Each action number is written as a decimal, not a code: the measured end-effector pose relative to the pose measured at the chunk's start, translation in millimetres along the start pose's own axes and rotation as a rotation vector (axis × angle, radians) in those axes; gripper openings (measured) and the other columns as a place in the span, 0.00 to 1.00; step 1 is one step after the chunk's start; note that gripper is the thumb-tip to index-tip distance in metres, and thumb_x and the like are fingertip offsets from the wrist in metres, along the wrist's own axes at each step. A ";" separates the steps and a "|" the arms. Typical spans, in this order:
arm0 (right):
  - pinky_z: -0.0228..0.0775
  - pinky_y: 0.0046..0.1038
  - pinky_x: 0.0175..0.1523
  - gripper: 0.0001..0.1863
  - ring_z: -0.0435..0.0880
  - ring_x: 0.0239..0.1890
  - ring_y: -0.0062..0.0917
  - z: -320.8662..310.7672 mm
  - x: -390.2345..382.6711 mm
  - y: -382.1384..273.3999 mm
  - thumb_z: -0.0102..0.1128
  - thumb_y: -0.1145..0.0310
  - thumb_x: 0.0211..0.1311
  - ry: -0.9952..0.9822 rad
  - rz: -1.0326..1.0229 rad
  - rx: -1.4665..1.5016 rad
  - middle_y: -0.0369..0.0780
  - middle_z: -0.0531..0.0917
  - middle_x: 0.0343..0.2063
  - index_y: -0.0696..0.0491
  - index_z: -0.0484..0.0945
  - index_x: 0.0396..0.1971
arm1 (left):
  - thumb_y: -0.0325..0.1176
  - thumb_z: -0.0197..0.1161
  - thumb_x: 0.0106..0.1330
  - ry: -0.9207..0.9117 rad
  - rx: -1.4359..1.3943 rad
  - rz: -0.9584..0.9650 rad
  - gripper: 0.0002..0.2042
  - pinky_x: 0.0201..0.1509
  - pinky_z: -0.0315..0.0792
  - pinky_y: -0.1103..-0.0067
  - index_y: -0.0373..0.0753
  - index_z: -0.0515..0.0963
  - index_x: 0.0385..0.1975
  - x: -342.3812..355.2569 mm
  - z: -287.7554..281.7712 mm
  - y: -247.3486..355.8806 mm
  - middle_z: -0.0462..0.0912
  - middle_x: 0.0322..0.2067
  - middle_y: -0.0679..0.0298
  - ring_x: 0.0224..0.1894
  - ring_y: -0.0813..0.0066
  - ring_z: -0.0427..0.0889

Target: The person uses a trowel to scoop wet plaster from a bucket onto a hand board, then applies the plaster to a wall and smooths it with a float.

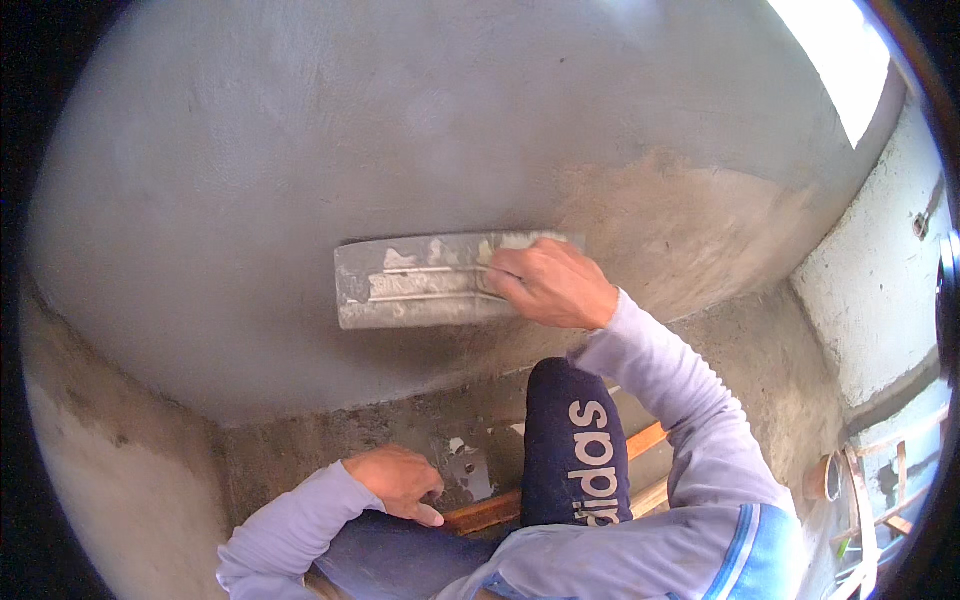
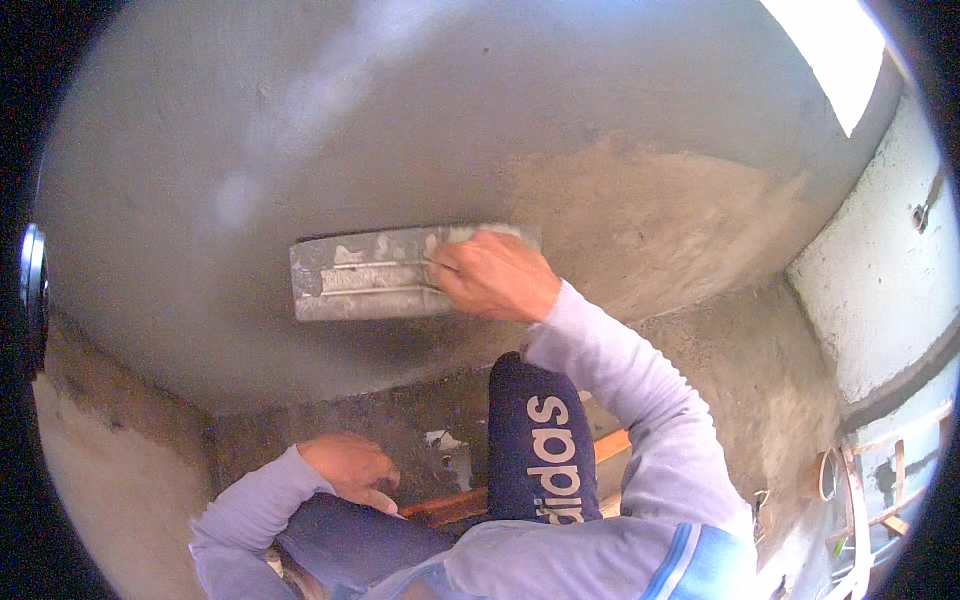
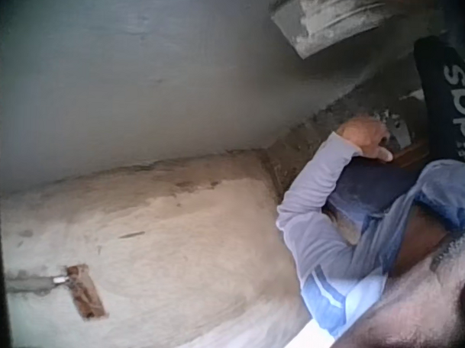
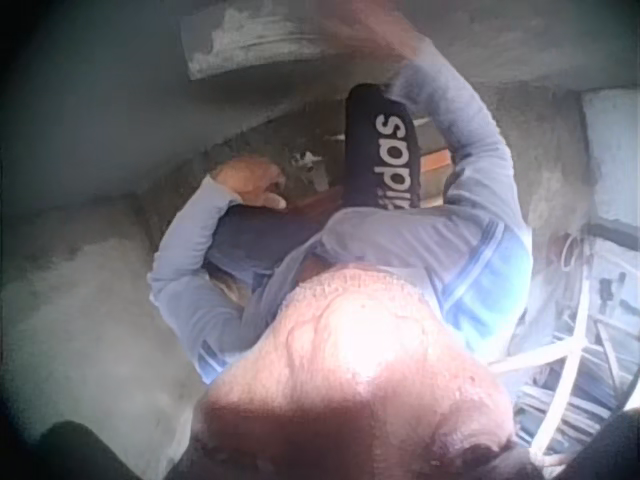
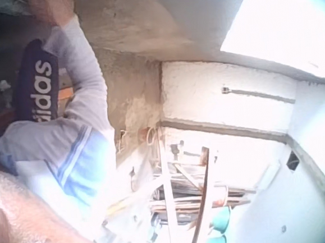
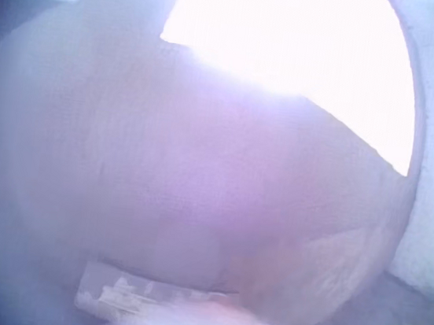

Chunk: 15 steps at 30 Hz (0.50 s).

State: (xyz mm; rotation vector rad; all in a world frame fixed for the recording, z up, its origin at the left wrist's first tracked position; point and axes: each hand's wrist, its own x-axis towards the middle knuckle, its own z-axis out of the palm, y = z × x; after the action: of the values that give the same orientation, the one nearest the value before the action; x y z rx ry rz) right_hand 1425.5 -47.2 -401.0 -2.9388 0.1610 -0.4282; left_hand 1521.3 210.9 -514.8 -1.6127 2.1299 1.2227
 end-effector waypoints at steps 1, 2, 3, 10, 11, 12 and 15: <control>0.72 0.40 0.37 0.13 0.81 0.31 0.46 -5.7 -10.3 8.4 0.50 0.63 0.59 0.065 -0.041 0.095 0.51 0.81 0.28 0.57 0.78 0.32 | 0.60 0.57 0.57 0.005 0.007 -0.005 0.27 0.43 0.73 0.58 0.42 0.79 0.43 -2.2 -0.9 1.0 0.82 0.36 0.51 0.42 0.47 0.80; 0.73 0.39 0.38 0.13 0.81 0.31 0.45 -11.8 -21.4 19.8 0.50 0.63 0.59 0.116 -0.083 0.188 0.51 0.81 0.28 0.57 0.78 0.32 | 0.60 0.57 0.57 0.012 0.003 -0.004 0.27 0.43 0.73 0.58 0.42 0.79 0.43 -1.6 -0.3 3.5 0.82 0.36 0.51 0.42 0.47 0.80; 0.73 0.38 0.39 0.12 0.81 0.32 0.44 -33.4 -26.8 17.3 0.50 0.65 0.58 0.251 -0.038 0.146 0.50 0.81 0.28 0.58 0.78 0.32 | 0.61 0.56 0.57 0.014 -0.008 -0.020 0.27 0.43 0.73 0.58 0.42 0.79 0.43 -6.8 2.1 6.9 0.82 0.36 0.51 0.42 0.47 0.80; 0.67 0.34 0.57 0.29 0.75 0.52 0.37 -205.5 -13.8 93.2 0.61 0.76 0.43 0.669 -0.012 -0.661 0.43 0.77 0.52 0.50 0.74 0.52 | 0.59 0.58 0.57 0.000 -0.067 0.012 0.27 0.45 0.73 0.58 0.37 0.79 0.39 -2.9 -4.7 18.2 0.81 0.35 0.46 0.40 0.45 0.80; 0.70 0.33 0.53 0.25 0.77 0.49 0.35 -217.3 -8.7 76.9 0.58 0.73 0.50 0.700 0.147 -0.401 0.44 0.77 0.51 0.50 0.75 0.52 | 0.56 0.60 0.56 0.127 -0.012 0.067 0.25 0.44 0.73 0.58 0.37 0.80 0.38 -7.9 -9.8 25.0 0.81 0.33 0.46 0.39 0.45 0.80; 0.76 0.32 0.46 0.17 0.81 0.42 0.31 -203.1 -0.5 63.6 0.52 0.68 0.65 0.702 0.378 0.222 0.46 0.78 0.49 0.49 0.76 0.52 | 0.53 0.62 0.56 0.125 -0.006 0.071 0.24 0.44 0.73 0.58 0.36 0.80 0.38 -12.0 -2.1 24.1 0.81 0.33 0.47 0.39 0.45 0.80; 0.70 0.37 0.53 0.26 0.79 0.47 0.41 -101.5 12.8 60.5 0.62 0.70 0.49 0.495 -0.110 -0.321 0.47 0.79 0.47 0.53 0.73 0.52 | 0.51 0.63 0.55 0.085 -0.049 0.066 0.22 0.43 0.73 0.59 0.33 0.79 0.33 -12.5 4.9 26.8 0.81 0.31 0.46 0.38 0.46 0.80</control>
State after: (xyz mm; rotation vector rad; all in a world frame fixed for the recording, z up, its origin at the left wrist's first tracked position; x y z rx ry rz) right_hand 1403.1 -123.3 -312.5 -3.0887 0.1389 -1.2510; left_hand 1501.2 224.8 -497.5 -1.6551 2.2375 1.2568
